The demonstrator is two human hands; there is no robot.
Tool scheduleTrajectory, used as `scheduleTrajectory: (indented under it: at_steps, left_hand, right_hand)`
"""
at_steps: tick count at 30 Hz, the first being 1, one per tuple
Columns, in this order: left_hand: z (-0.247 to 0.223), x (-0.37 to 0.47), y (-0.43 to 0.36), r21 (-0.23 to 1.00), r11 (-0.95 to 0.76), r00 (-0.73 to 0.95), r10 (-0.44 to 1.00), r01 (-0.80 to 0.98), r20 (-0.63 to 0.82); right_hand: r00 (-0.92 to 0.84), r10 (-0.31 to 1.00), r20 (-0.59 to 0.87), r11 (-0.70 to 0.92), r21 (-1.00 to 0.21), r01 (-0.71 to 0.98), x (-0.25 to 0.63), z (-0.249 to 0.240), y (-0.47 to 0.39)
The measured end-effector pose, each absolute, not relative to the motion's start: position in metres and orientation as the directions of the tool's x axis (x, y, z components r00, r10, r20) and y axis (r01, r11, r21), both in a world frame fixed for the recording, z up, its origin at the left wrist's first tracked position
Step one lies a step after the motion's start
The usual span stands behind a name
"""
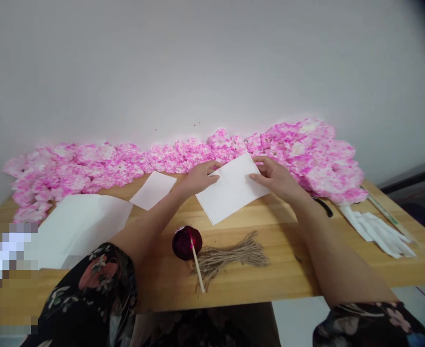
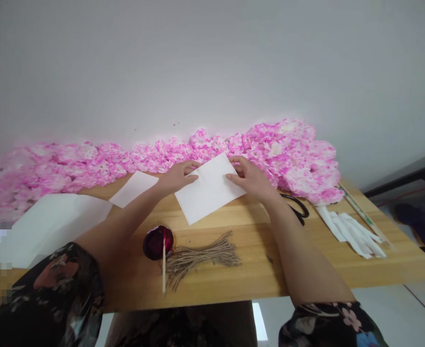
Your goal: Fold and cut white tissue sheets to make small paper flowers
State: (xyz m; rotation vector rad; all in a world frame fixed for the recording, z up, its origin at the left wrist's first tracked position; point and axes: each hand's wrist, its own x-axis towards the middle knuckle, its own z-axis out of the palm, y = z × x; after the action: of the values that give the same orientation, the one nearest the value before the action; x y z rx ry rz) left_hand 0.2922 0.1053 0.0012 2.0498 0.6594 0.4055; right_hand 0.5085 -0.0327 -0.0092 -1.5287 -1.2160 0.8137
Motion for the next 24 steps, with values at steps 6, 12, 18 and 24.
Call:
scheduleTrajectory:
  at_steps: [6,12,18,24]
  left_hand:
    - [0.004,0.288,0.100,0.816,-0.506,0.821,0.567,0.279,0.071]
    - [0.011,0.293,0.100,0.835,-0.510,0.843,0.526,0.205,0.115]
    - [0.007,0.306,0.094,0.814,-0.577,0.791,0.527,0.063,0.312]
    - [0.004,0.307,0.090,0.808,-0.586,0.761,0.550,0.058,0.344]
  right_hand:
    - [0.357,0.918,0.170,0.009,-0.912,0.411,0.502,-0.008,-0.030]
    - [0.368,0.894,0.255,0.031,-0.855,0.518,0.492,-0.002,-0.031]
    - [0.350,0.906,0.239,0.068,-0.897,0.436,0.488,-0.002,-0.030]
    - [0.355,0.906,0.229,0.039,-0.882,0.469,0.486,-0.002,-0.032]
